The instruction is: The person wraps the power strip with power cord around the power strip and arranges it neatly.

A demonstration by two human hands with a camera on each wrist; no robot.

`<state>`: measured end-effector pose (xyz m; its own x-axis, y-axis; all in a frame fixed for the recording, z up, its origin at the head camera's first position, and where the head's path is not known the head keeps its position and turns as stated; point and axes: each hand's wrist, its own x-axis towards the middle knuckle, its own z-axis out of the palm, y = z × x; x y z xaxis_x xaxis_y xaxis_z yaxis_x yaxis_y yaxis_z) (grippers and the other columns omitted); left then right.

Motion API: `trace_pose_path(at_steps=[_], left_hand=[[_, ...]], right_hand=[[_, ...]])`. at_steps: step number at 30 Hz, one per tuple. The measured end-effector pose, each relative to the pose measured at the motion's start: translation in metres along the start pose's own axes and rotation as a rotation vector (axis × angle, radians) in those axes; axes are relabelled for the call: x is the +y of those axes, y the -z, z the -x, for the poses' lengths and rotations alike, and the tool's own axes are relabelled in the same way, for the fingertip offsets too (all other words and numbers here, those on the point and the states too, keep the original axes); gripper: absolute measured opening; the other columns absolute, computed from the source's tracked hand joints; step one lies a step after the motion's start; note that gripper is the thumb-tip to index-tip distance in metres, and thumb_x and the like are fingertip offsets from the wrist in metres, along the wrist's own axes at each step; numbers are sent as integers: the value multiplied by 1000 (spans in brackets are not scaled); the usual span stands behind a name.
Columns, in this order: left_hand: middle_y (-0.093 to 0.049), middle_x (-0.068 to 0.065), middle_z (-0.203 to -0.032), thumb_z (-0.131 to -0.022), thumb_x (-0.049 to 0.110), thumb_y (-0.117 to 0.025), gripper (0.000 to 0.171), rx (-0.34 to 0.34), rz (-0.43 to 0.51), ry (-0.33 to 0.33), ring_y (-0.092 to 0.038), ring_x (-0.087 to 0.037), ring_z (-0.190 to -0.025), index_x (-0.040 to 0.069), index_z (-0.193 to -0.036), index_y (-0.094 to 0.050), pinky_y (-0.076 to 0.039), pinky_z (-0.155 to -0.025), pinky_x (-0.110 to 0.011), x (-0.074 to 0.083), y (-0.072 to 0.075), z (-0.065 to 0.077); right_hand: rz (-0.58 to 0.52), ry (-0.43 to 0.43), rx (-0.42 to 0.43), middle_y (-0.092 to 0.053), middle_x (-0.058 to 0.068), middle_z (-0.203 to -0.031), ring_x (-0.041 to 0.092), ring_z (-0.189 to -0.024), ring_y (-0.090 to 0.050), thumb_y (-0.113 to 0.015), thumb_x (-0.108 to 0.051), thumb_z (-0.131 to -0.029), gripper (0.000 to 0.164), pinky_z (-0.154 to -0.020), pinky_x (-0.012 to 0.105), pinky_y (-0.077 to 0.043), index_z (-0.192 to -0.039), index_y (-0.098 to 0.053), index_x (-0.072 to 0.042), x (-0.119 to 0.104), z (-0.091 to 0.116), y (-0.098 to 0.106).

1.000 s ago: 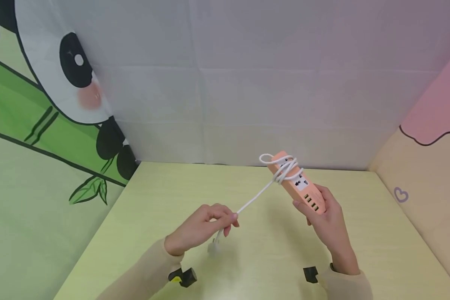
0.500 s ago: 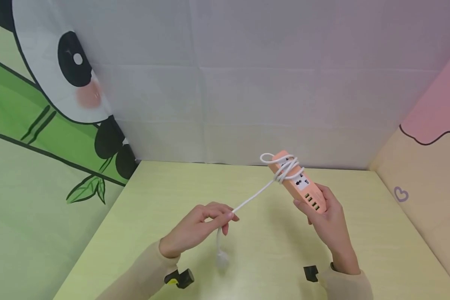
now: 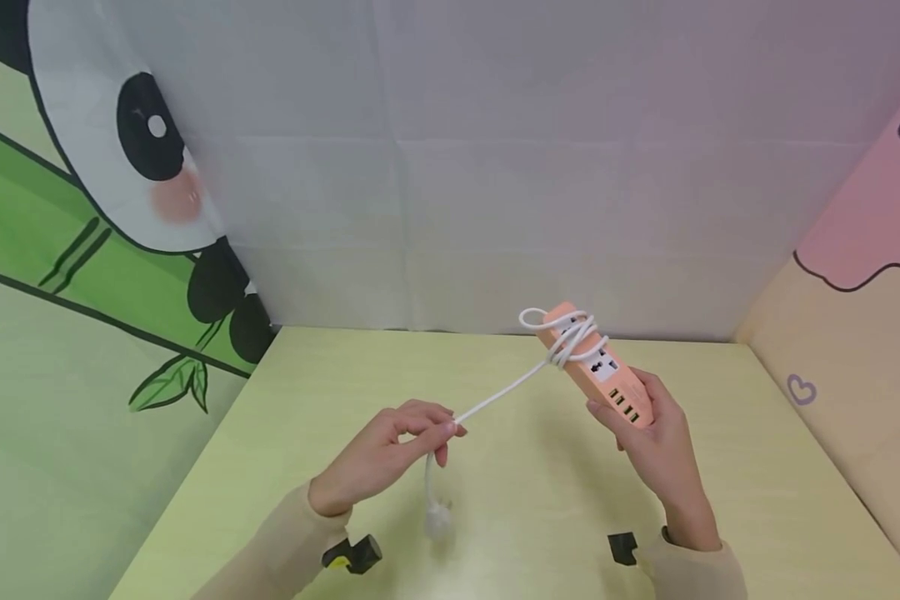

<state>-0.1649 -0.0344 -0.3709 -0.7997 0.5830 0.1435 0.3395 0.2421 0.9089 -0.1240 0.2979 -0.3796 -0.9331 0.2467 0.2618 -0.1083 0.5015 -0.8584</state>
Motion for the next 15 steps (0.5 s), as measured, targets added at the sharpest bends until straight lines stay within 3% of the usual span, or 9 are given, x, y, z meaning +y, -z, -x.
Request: trace_pose_path(at_steps=[15], left_hand=[[-69, 10, -110, -101, 36, -63, 34, 46, -54, -24, -53, -13, -120, 21, -72, -72, -41, -100, -42, 6, 20, 4]], right_hand=[[16, 19, 9, -57, -4, -82, 15, -53, -55, -77, -20, -92, 48, -51, 28, -46, -134, -54, -12, -3, 2, 1]])
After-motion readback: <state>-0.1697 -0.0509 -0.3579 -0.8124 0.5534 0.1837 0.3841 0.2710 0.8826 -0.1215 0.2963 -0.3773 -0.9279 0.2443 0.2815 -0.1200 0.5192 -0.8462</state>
